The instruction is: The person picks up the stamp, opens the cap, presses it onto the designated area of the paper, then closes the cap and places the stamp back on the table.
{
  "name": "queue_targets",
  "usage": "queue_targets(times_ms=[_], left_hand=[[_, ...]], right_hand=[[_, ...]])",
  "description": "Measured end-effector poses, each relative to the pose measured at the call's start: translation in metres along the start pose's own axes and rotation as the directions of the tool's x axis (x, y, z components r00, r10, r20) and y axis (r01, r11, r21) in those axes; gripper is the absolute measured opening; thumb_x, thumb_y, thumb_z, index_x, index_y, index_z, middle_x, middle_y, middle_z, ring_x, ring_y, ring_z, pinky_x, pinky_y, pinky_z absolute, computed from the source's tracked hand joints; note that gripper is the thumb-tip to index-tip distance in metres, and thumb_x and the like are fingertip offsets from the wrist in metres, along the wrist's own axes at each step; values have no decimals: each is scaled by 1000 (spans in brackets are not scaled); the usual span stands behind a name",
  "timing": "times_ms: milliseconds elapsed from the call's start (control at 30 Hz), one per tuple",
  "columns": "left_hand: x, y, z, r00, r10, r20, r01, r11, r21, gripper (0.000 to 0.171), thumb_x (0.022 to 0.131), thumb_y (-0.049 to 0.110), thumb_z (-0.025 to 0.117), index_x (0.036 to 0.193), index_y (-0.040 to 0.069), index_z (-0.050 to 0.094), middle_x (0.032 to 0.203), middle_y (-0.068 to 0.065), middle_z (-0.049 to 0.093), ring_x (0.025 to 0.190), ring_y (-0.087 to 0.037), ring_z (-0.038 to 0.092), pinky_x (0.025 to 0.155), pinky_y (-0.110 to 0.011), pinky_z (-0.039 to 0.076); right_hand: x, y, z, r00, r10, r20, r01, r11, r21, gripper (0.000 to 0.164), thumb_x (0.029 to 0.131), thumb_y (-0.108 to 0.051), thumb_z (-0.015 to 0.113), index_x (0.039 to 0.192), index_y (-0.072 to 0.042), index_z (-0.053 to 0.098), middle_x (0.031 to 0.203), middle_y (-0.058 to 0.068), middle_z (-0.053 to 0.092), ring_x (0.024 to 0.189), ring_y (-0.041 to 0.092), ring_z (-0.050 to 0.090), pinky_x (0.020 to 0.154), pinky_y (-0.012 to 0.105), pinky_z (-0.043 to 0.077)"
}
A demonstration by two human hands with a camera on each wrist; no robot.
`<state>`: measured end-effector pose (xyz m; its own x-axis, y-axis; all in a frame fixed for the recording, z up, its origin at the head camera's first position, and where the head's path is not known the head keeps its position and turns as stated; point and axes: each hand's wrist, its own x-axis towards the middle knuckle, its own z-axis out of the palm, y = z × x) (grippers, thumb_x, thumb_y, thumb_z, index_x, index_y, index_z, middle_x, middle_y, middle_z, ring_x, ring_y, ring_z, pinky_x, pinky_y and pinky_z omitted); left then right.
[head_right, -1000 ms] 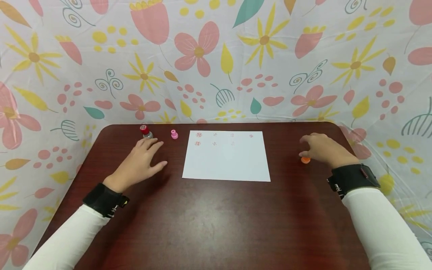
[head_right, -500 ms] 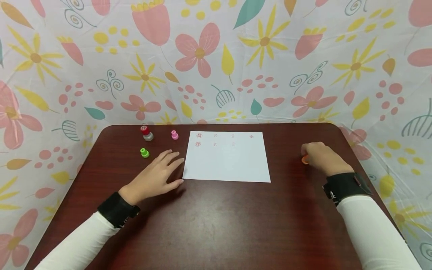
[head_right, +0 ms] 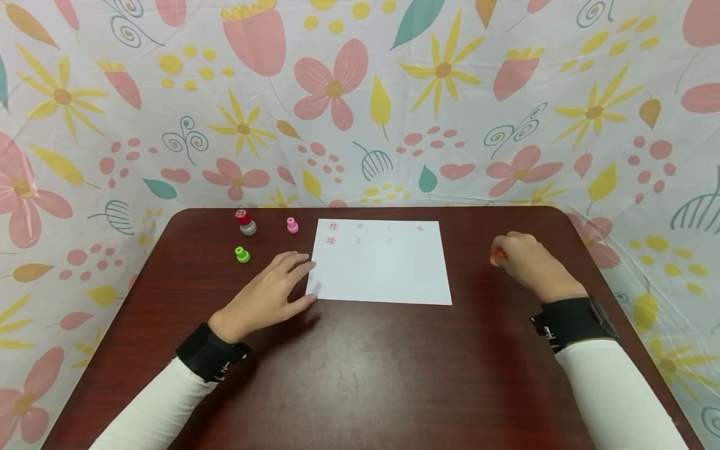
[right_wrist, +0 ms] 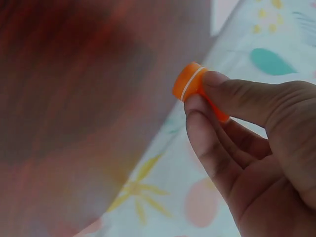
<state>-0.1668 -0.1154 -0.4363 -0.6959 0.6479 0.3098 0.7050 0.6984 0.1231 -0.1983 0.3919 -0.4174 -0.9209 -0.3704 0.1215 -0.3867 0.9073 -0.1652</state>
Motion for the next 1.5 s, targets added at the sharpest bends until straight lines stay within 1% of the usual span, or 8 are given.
queue_targets(times_ms=[300,467,633,800,1067,1200,1333,1500], left_hand=[[16,19,-13,990,-34,-137,13,989,-151,52,94,30,77,137,5,62,134,-12,61,127,-27,55,102,-36,57],[29,30,-19,977,-68,-204,13,965,-260,53,94,28,77,140,5,61,136,-11,61,129,-25,55,105,-38,54],[44,42,-22,955,-114,-274,-11,910,-415,52,96,25,75,141,5,60,138,-11,63,130,-22,59,110,-38,51],[57,57,-25,935,-181,-306,-52,783,-620,51,97,19,73,144,6,59,141,-9,65,131,-20,62,109,-39,53],[72,75,-26,921,-315,-231,-71,447,-892,48,96,6,72,142,5,60,138,-10,66,122,-26,68,99,-34,59],[77,82,-25,917,-332,-221,-112,317,-942,46,95,0,71,139,1,61,136,-18,65,119,-35,68,97,-34,60],[80,87,-21,911,-340,-232,-148,254,-956,41,93,-6,71,133,-6,63,132,-26,64,115,-36,68,95,-37,60],[82,89,-19,890,-385,-246,-173,216,-961,34,89,-10,73,123,-8,68,121,-24,67,110,-22,70,94,-39,61]], right_hand=[[16,-65,-16,956,-125,-264,142,989,48,26,75,1,89,96,-4,73,88,8,67,75,19,62,64,39,56],[22,-101,-25,953,-66,-296,118,980,162,25,81,-2,87,102,-10,75,96,4,69,82,15,63,71,14,51],[24,-132,-32,943,-9,-333,110,953,284,30,83,1,84,108,-11,74,102,3,71,87,16,66,78,-2,43],[28,-158,-32,918,10,-397,155,911,383,31,82,2,84,108,-12,75,104,0,72,86,12,67,78,2,50],[34,-186,-30,875,-11,-483,275,833,479,32,79,2,86,108,-11,76,104,0,74,88,4,66,82,7,54],[35,-194,-28,860,-36,-509,326,806,494,32,79,3,86,107,-11,76,103,0,74,87,4,64,81,9,54],[36,-200,-24,852,-66,-520,374,773,513,33,78,7,85,106,-9,76,102,1,74,89,5,65,81,12,56],[38,-207,-22,850,-78,-522,399,741,539,35,78,9,84,106,-9,76,102,1,73,88,8,62,79,13,56]])
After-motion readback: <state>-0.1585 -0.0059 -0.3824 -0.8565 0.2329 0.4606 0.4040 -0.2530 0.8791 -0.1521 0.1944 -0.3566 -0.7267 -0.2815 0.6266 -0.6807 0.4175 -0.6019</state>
